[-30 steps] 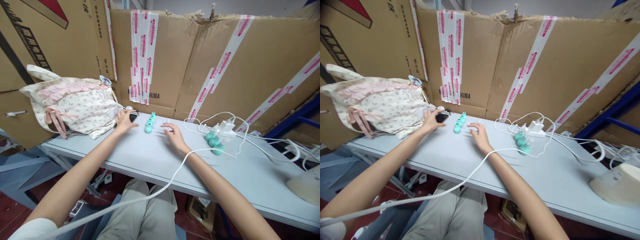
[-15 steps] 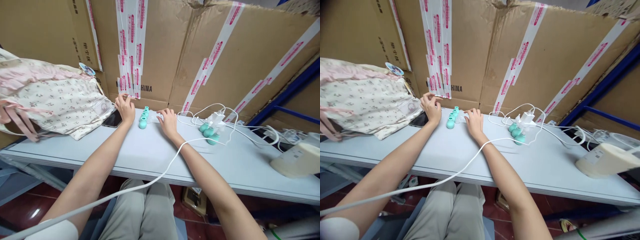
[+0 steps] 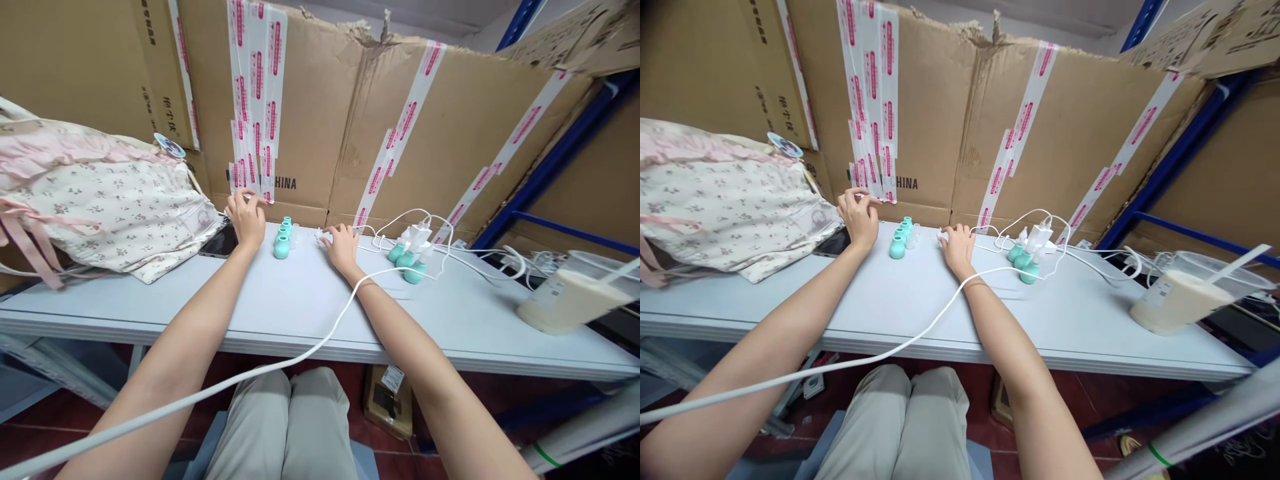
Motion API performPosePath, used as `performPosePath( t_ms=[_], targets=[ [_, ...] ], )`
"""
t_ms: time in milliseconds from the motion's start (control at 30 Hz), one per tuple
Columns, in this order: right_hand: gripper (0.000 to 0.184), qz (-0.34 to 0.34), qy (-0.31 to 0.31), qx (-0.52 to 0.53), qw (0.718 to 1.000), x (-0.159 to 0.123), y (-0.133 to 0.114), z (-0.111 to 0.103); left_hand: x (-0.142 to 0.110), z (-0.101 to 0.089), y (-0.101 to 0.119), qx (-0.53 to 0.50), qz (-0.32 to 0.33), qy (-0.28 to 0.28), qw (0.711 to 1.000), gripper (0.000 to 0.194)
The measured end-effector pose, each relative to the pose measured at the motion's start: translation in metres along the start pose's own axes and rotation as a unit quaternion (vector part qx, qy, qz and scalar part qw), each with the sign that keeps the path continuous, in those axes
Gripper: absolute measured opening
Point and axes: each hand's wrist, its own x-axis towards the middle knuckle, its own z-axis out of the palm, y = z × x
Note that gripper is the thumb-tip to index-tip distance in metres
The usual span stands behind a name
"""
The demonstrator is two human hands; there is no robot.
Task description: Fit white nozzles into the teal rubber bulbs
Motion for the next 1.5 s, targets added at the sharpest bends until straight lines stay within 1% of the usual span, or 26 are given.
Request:
performPosePath(
  t_ms=[133, 233, 300, 333, 367, 400, 467, 500, 533, 567, 600, 700, 767, 833, 900, 933, 1000, 1033, 1067, 1133, 1167, 1200, 1233, 1300, 1367, 1500],
  targets=[
    [0.016, 0.003, -0.022, 0.013, 1.000, 0.000, 0.001, 0.008, -0.001, 0.002, 0.002, -0.011, 0.017, 0.003, 1.000, 0.026],
    [0.010, 0.011, -0.036, 0.044, 0.998, 0.001, 0.002, 0.007, -0.001, 0.002, 0.003, -0.011, 0.039, -0.004, 0.999, 0.025],
    [0.008, 0.033, -0.019, 0.112, 0.993, 0.005, 0.002, 0.003, 0.001, 0.001, 0.006, -0.019, 0.057, -0.007, 0.998, 0.022],
    [0.010, 0.056, -0.006, 0.170, 0.984, 0.008, 0.001, -0.001, 0.003, 0.000, 0.009, -0.028, 0.067, -0.009, 0.997, 0.020],
    [0.012, 0.082, 0.004, 0.244, 0.966, 0.011, 0.000, -0.005, 0.004, 0.000, 0.012, -0.042, 0.082, -0.017, 0.996, 0.018],
    [0.016, 0.107, 0.010, 0.327, 0.939, 0.014, -0.002, -0.009, 0.005, 0.001, 0.017, -0.063, 0.102, -0.037, 0.992, 0.020],
    [0.025, 0.137, 0.012, 0.478, 0.867, 0.020, -0.007, -0.017, 0.004, 0.004, 0.027, -0.122, 0.152, -0.114, 0.974, 0.029],
    [0.028, 0.143, 0.008, 0.531, 0.836, 0.022, -0.010, -0.021, 0.003, 0.006, 0.033, -0.154, 0.174, -0.161, 0.959, 0.032],
    [0.031, 0.147, -0.001, 0.565, 0.812, 0.022, -0.012, -0.024, 0.001, 0.009, 0.039, -0.185, 0.186, -0.202, 0.944, 0.032],
    [0.032, 0.154, -0.010, 0.584, 0.797, 0.022, -0.015, -0.027, -0.001, 0.012, 0.043, -0.208, 0.185, -0.223, 0.934, 0.029],
    [0.033, 0.164, -0.022, 0.592, 0.789, 0.021, -0.017, -0.028, -0.003, 0.014, 0.047, -0.224, 0.176, -0.227, 0.931, 0.024],
    [0.034, 0.187, -0.069, 0.597, 0.777, 0.017, -0.021, -0.029, -0.006, 0.017, 0.050, -0.238, 0.150, -0.199, 0.939, 0.017],
    [0.034, 0.189, -0.093, 0.603, 0.770, 0.014, -0.023, -0.029, -0.005, 0.017, 0.048, -0.247, 0.145, -0.202, 0.937, 0.018],
    [0.033, 0.180, -0.110, 0.608, 0.765, 0.013, -0.024, -0.028, -0.003, 0.018, 0.044, -0.268, 0.122, -0.209, 0.933, 0.021],
    [0.032, 0.159, -0.119, 0.606, 0.770, 0.013, -0.026, -0.027, -0.001, 0.021, 0.040, -0.309, 0.078, -0.219, 0.922, 0.023],
    [0.032, 0.144, -0.124, 0.599, 0.778, 0.015, -0.026, -0.026, 0.001, 0.022, 0.038, -0.337, 0.050, -0.229, 0.912, 0.024],
    [0.031, 0.106, -0.132, 0.562, 0.809, 0.021, -0.024, -0.023, 0.005, 0.025, 0.034, -0.398, -0.009, -0.248, 0.883, 0.031],
    [0.030, 0.084, -0.134, 0.521, 0.839, 0.026, -0.023, -0.021, 0.008, 0.026, 0.030, -0.422, -0.037, -0.244, 0.872, 0.034],
    [0.027, 0.061, -0.133, 0.456, 0.878, 0.031, -0.021, -0.018, 0.012, 0.026, 0.027, -0.437, -0.059, -0.227, 0.868, 0.036],
    [0.019, 0.023, -0.123, 0.261, 0.957, 0.042, -0.017, -0.010, 0.020, 0.024, 0.017, -0.438, -0.080, -0.162, 0.881, 0.037],
    [0.016, 0.008, -0.119, 0.154, 0.981, 0.047, -0.016, -0.006, 0.025, 0.023, 0.012, -0.428, -0.081, -0.125, 0.892, 0.035],
    [0.014, -0.007, -0.119, 0.059, 0.991, 0.051, -0.015, 0.000, 0.028, 0.022, 0.006, -0.414, -0.082, -0.091, 0.902, 0.033],
    [0.014, -0.020, -0.122, -0.013, 0.992, 0.055, -0.015, 0.005, 0.031, 0.021, 0.001, -0.398, -0.082, -0.062, 0.912, 0.031],
    [0.015, -0.042, -0.133, -0.089, 0.986, 0.059, -0.018, 0.017, 0.034, 0.021, -0.008, -0.367, -0.084, -0.025, 0.926, 0.027],
    [0.015, -0.058, -0.136, -0.112, 0.983, 0.061, -0.022, 0.027, 0.033, 0.022, -0.011, -0.333, -0.083, -0.013, 0.939, 0.026],
    [0.012, -0.060, -0.124, -0.105, 0.985, 0.059, -0.025, 0.040, 0.026, 0.024, -0.007, -0.269, -0.056, -0.022, 0.961, 0.025]
  ],
)
